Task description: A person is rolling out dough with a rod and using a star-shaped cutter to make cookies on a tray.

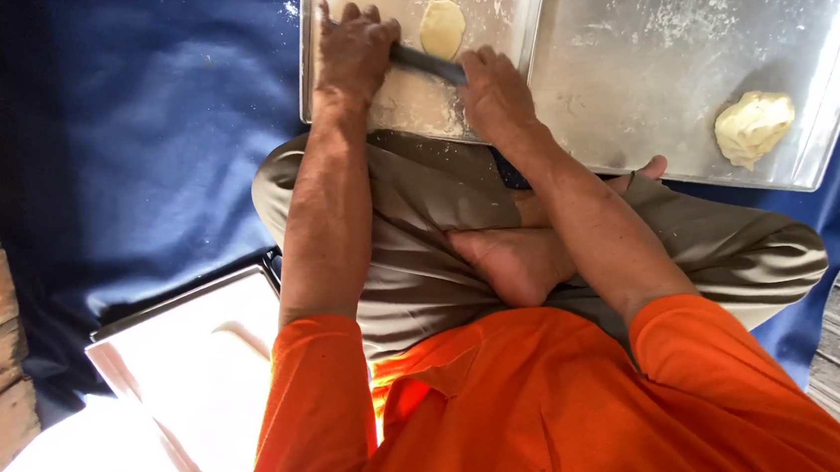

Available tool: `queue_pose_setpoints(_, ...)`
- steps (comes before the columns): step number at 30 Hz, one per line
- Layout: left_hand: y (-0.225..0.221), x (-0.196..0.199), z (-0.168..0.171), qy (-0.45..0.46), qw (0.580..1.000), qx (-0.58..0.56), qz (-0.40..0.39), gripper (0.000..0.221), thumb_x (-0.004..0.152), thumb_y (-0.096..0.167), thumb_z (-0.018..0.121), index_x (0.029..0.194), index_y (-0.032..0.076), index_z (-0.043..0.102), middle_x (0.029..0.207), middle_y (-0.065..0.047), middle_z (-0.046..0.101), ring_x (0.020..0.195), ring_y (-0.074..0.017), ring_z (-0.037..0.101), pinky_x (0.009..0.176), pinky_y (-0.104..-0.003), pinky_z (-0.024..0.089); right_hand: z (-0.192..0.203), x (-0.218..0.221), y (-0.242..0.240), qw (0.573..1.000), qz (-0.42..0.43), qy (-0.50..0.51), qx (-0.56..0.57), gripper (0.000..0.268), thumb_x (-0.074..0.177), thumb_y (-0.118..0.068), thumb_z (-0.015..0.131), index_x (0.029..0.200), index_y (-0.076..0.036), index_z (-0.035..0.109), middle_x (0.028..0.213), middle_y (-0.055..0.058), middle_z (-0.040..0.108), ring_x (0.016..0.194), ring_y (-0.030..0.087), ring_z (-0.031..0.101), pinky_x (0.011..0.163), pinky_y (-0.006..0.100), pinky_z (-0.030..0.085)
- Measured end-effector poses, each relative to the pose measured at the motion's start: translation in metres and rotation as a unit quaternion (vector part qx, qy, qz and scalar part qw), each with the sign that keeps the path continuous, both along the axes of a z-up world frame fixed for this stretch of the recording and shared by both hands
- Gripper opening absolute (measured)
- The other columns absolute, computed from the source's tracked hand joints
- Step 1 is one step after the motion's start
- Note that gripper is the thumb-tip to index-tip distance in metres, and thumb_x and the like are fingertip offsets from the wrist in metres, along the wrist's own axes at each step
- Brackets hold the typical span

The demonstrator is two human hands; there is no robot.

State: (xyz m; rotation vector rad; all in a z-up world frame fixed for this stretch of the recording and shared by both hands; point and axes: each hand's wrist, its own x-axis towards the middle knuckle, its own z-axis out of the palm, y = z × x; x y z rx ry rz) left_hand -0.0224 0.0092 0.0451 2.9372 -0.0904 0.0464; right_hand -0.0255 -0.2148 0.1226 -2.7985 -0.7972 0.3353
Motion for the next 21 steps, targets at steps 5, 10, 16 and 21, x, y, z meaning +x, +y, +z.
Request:
queue_pose_setpoints(5, 0.006, 0.005, -0.002, -0.067, 0.995, -0.062, 0.032, 0.017, 0.093, 0.014, 0.068, 0.094, 0.025, 0.082, 0.097, 0.0, 0.075, 0.101, -0.0254, 0.065, 0.114, -0.056, 0.029, -0.016, 0.016, 0.001, 0.99, 0.006, -0.069, 0.12, 0.039, 0.084, 0.003, 0.074, 0.122, -0.002, 0.065, 0.115, 0.015, 0.072, 0.107, 0.035, 0.066, 0.106, 0.056, 0.039)
queue_pose_setpoints(10, 0.0, 0.001, -0.023, -0.052, 0.992, -0.111, 0.037, 0.033, 0.093, 0.022, 0.075, 0.126, 0.021, 0.075, 0.131, -0.01, 0.069, 0.128, -0.032, 0.057, 0.115, -0.05, 0.034, -0.046, 0.021, 0.0, 0.996, -0.015, -0.079, 0.024, 0.056, 0.091, 0.011, 0.065, 0.145, -0.001, 0.057, 0.15, 0.021, 0.055, 0.142, 0.048, 0.038, 0.118, 0.062, 0.027)
queue_pose_setpoints(16, 0.001, 0.025, -0.035, 0.032, 0.994, -0.09, 0.051, 0.041, 0.108, 0.021, 0.063, 0.148, 0.012, 0.06, 0.16, -0.018, 0.03, 0.146, -0.0413, 0.028, 0.119, -0.054, 0.034, -0.037, 0.048, 0.01, 0.998, -0.051, 0.006, 0.037, 0.08, 0.08, 0.027, 0.061, 0.153, -0.002, 0.044, 0.159, 0.023, 0.043, 0.148, 0.045, 0.018, 0.122, 0.06, 0.013)
queue_pose_setpoints(21, -0.003, 0.048, -0.073, 0.045, 0.987, -0.102, 0.116, 0.047, 0.112, 0.039, 0.038, 0.154, 0.02, 0.043, 0.158, -0.015, 0.038, 0.146, -0.033, 0.034, 0.124, -0.047, 0.021, -0.014, 0.069, 0.023, 0.995, -0.029, -0.048, 0.081, 0.094, 0.067, 0.035, 0.055, 0.148, -0.011, 0.045, 0.142, 0.019, 0.059, 0.138, 0.044, 0.043, 0.118, 0.065, 0.02)
